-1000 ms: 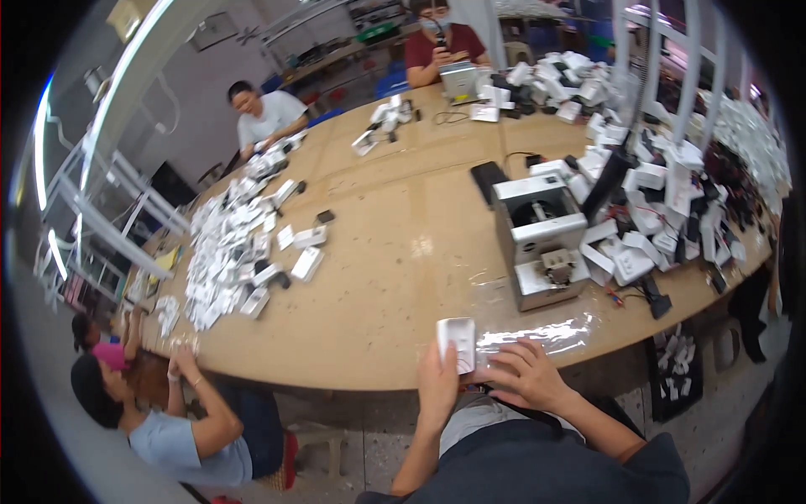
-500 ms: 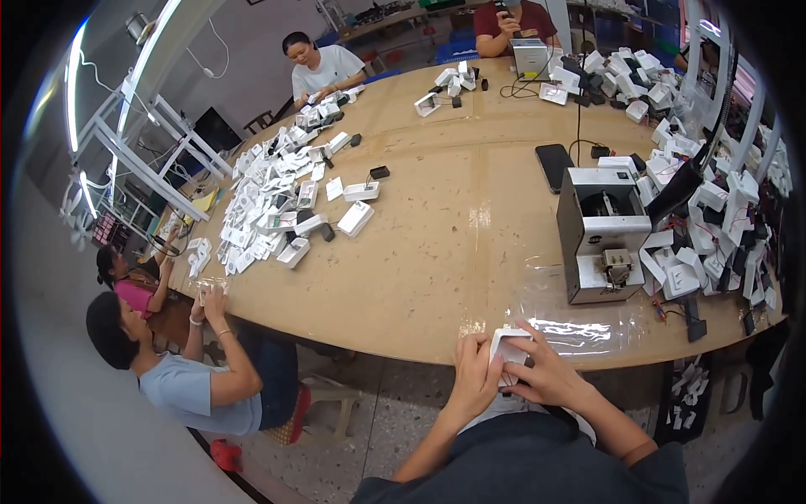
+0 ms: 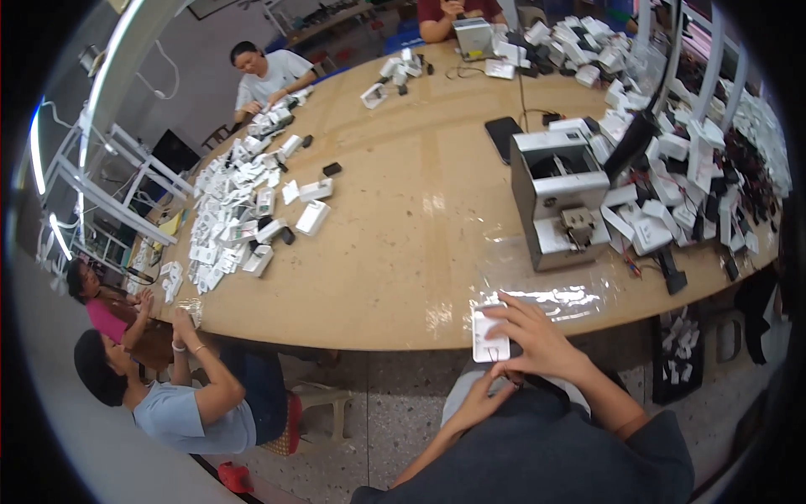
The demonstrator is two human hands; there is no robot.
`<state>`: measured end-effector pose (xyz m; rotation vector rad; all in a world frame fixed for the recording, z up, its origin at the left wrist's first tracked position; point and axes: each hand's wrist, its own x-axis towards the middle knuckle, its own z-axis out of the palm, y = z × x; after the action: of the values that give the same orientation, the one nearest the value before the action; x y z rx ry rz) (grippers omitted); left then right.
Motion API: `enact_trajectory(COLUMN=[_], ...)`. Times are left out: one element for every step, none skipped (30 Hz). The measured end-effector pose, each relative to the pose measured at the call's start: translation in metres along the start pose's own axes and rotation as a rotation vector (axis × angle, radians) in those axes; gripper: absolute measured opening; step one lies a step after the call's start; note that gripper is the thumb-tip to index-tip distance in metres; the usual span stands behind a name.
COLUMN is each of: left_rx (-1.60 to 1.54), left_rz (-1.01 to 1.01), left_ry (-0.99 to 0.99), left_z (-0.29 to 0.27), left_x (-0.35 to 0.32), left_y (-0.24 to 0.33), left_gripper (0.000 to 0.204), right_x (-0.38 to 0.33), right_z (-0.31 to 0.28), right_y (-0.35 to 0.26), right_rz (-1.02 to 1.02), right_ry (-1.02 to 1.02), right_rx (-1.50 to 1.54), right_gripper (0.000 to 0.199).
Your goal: Assembling small electronic components into plastic housings using an electric screwdriver.
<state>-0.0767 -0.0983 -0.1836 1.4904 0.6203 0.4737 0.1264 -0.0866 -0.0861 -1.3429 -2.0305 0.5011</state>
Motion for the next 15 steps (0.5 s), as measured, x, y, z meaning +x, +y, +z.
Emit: enact_trajectory(left_rx=[-0.162, 0.045, 0.057, 0.074, 0.144, 0.212, 0.271, 0.331, 0.47, 0.613, 0.648, 0.649, 0.587, 0.522, 0.448], left_rz=[-0.139, -0.101, -0.132, -0.157, -0.121, -0.082, -0.083, -0.085, 0.01, 0.116, 0.088, 0.114, 0.206, 0.297, 0.213], left_ry=[0.03, -0.001, 0.017, 0.042, 0.144, 0.241, 0.325, 0.414, 0.462, 0.503, 0.454, 0.418, 0.413, 0.406, 0.381], left_z=[-0.003, -0.015, -0.023, -0.033, -0.043, -0.053, -0.064, -0.072, -0.073, -0.076, -0.08, -0.079, -0.079, -0.079, -0.082], left_x=[-0.003, -0.006, -0.016, -0.022, -0.027, -0.029, -0.029, -0.026, -0.016, -0.004, 0.005, 0.012, 0.025, 0.037, 0.042], left_y=[0.0, 0.022, 0.03, 0.038, 0.051, 0.068, 0.085, 0.1, 0.115, 0.125, 0.13, 0.128, 0.122, 0.113, 0.103], left_gripper=[0.02, 0.021, 0.019, 0.017, 0.013, 0.009, 0.006, 0.004, 0.008, 0.013, 0.014, 0.014, 0.021, 0.028, 0.038], right_x=[0.003, 0.001, 0.003, 0.004, 0.006, 0.007, 0.006, 0.005, 0.002, -0.001, -0.004, -0.008, -0.01, -0.009, -0.007], right_z=[-0.002, -0.004, -0.009, -0.009, -0.006, -0.006, -0.006, -0.006, -0.009, -0.011, -0.011, -0.013, -0.014, -0.007, -0.001], right_y=[0.005, 0.01, 0.01, 0.012, 0.016, 0.019, 0.022, 0.023, 0.024, 0.023, 0.024, 0.024, 0.026, 0.03, 0.034], right_rz=[-0.017, -0.022, -0.012, -0.003, -0.014, -0.022, -0.023, -0.015, 0.012, 0.039, 0.021, -0.02, -0.003, 0.007, -0.093], right_ry=[-0.01, -0.018, -0.04, -0.04, -0.028, -0.013, 0.017, 0.015, 0.028, 0.05, 0.077, 0.094, 0.073, 0.057, 0.094], right_rx=[0.03, 0.057, 0.066, 0.067, 0.086, 0.1, 0.113, 0.116, 0.122, 0.125, 0.097, 0.117, 0.216, 0.315, 0.339], right_gripper=[0.05, 0.05, 0.053, 0.053, 0.055, 0.057, 0.059, 0.059, 0.06, 0.06, 0.06, 0.059, 0.058, 0.057, 0.053])
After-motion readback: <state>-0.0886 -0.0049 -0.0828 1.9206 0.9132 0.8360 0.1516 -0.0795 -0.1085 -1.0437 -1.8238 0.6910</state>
